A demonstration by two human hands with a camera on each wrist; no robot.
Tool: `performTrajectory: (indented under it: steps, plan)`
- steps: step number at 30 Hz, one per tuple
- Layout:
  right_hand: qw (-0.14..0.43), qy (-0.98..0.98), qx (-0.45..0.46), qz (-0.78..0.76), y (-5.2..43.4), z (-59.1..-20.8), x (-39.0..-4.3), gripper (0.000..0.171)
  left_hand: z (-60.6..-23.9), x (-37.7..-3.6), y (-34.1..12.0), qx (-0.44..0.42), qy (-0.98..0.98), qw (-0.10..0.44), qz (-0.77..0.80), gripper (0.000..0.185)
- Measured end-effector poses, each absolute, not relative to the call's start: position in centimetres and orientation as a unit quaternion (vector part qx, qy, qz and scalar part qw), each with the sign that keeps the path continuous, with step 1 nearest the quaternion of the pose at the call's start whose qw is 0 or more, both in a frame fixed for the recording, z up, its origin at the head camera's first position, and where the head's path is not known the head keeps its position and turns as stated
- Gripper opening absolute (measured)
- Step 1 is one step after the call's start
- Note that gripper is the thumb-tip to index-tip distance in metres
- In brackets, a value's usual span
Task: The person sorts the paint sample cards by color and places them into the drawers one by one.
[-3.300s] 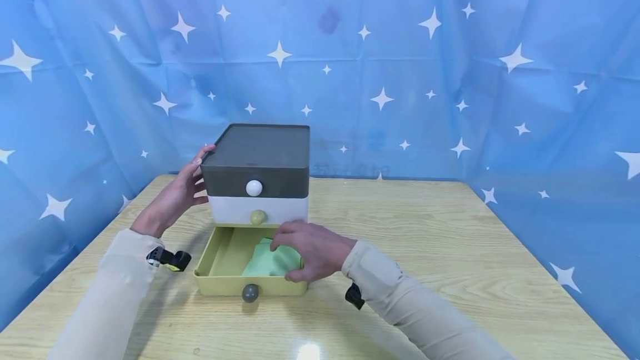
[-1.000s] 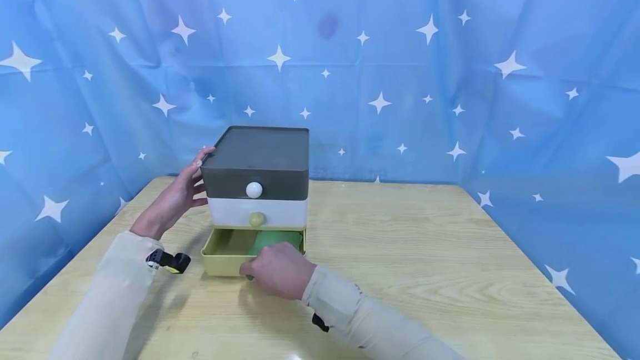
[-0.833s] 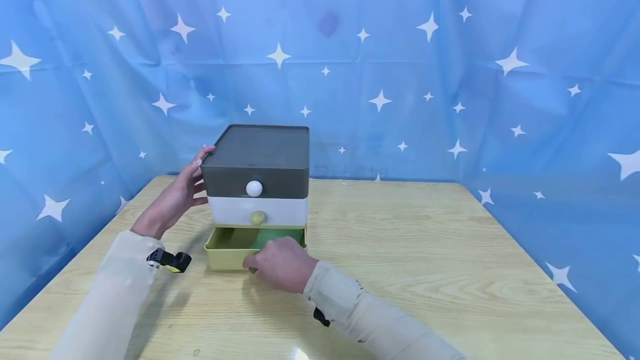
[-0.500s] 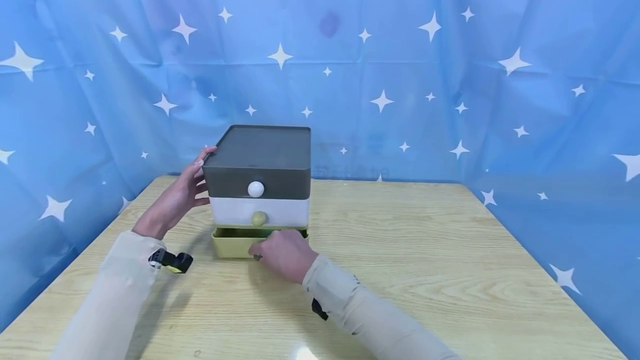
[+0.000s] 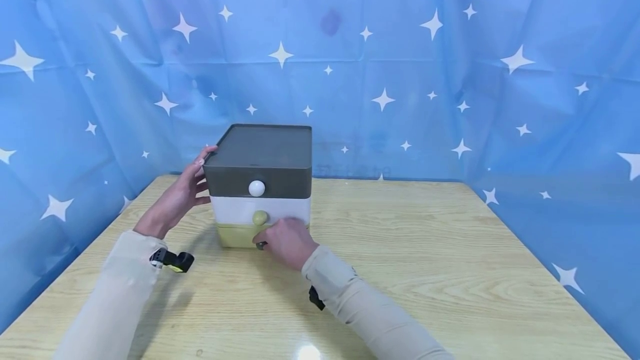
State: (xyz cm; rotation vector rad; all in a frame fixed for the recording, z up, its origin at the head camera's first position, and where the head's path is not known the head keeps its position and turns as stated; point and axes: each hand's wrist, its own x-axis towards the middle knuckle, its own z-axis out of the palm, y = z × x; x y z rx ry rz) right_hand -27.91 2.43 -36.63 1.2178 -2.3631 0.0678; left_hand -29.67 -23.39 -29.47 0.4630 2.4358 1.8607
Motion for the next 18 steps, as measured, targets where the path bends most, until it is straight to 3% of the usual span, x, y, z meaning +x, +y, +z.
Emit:
performTrajectory:
  steps: [4,11,14,18]
  plan:
    - [0.210,-0.854,0.474,0.042,3.1,-36.1,-28.0,0.026,-29.5,-29.9,-23.3,0.156,0.787,0.021,0.597,0.055]
    - [0.001,-0.854,0.501,0.139,8.7,-32.4,-27.1,0.026,-29.0,-29.1,-24.2,0.169,0.794,0.044,0.582,0.057]
    - [-0.006,-0.873,0.465,0.146,12.7,-30.4,-28.0,0.022,-28.8,-28.4,-25.8,0.163,0.819,0.026,0.550,0.062]
    - [0.044,-0.919,0.371,0.125,18.5,-28.2,-30.1,0.022,-29.1,-28.2,-28.1,0.140,0.906,-0.016,0.399,0.065]
